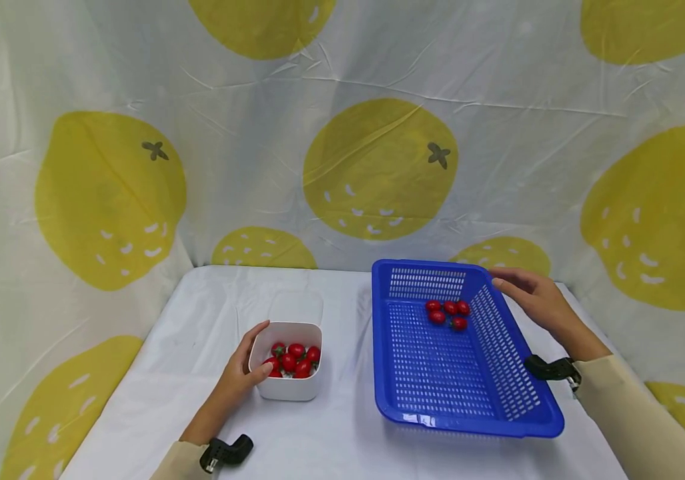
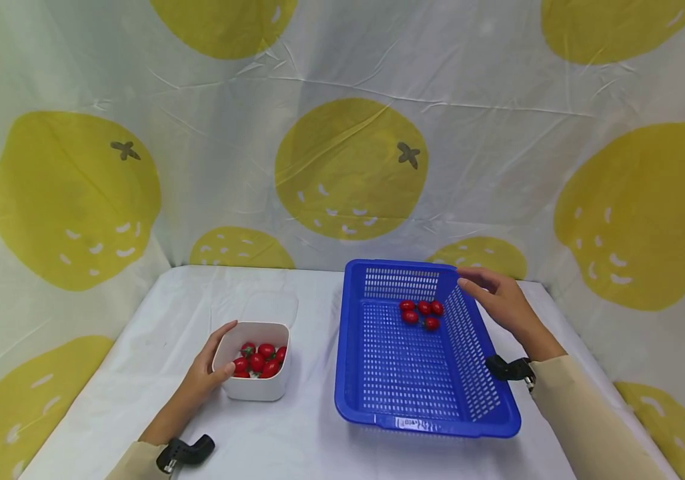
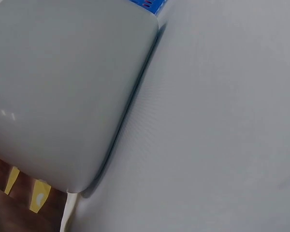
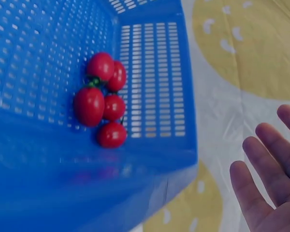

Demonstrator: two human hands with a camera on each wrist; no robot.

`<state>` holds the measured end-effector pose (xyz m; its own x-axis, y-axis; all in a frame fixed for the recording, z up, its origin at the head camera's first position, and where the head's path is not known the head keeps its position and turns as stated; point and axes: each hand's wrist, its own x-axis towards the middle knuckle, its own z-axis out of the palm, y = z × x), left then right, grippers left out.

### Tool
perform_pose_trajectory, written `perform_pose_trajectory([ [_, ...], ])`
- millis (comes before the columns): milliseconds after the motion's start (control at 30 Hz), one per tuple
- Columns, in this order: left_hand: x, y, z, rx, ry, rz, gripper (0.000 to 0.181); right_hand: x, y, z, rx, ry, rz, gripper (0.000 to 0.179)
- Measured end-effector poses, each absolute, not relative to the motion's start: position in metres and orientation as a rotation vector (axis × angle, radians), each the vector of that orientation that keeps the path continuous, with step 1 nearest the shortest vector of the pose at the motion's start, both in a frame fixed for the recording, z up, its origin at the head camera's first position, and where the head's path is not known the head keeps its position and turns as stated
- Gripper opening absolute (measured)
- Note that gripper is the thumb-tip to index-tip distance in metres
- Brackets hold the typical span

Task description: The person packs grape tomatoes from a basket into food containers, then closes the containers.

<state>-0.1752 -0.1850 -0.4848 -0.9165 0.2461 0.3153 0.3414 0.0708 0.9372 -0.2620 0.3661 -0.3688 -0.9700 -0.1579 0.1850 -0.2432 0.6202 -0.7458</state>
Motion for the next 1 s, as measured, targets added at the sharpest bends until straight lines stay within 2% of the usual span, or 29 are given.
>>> perform_pose_trajectory([
  [433, -0.175, -0.185, -0.485, -0.616, -2.265, -1.978, 0.071, -0.258, 0.403, -0.384, 0.293, -2.738, 1.190, 0.053],
  [667, -0.175, -0.185, -0.484, -0.617, -2.283, -1.964, 0.071, -0.257, 0.411, -0.402, 0.255, -2.651, 1.380, 0.051],
  [1000, -0.175, -0.185, -0.484, -0.595, -2.301, -1.938, 0.070, -0.258, 0.412, -0.430, 0.192, -2.701, 1.442, 0.058],
])
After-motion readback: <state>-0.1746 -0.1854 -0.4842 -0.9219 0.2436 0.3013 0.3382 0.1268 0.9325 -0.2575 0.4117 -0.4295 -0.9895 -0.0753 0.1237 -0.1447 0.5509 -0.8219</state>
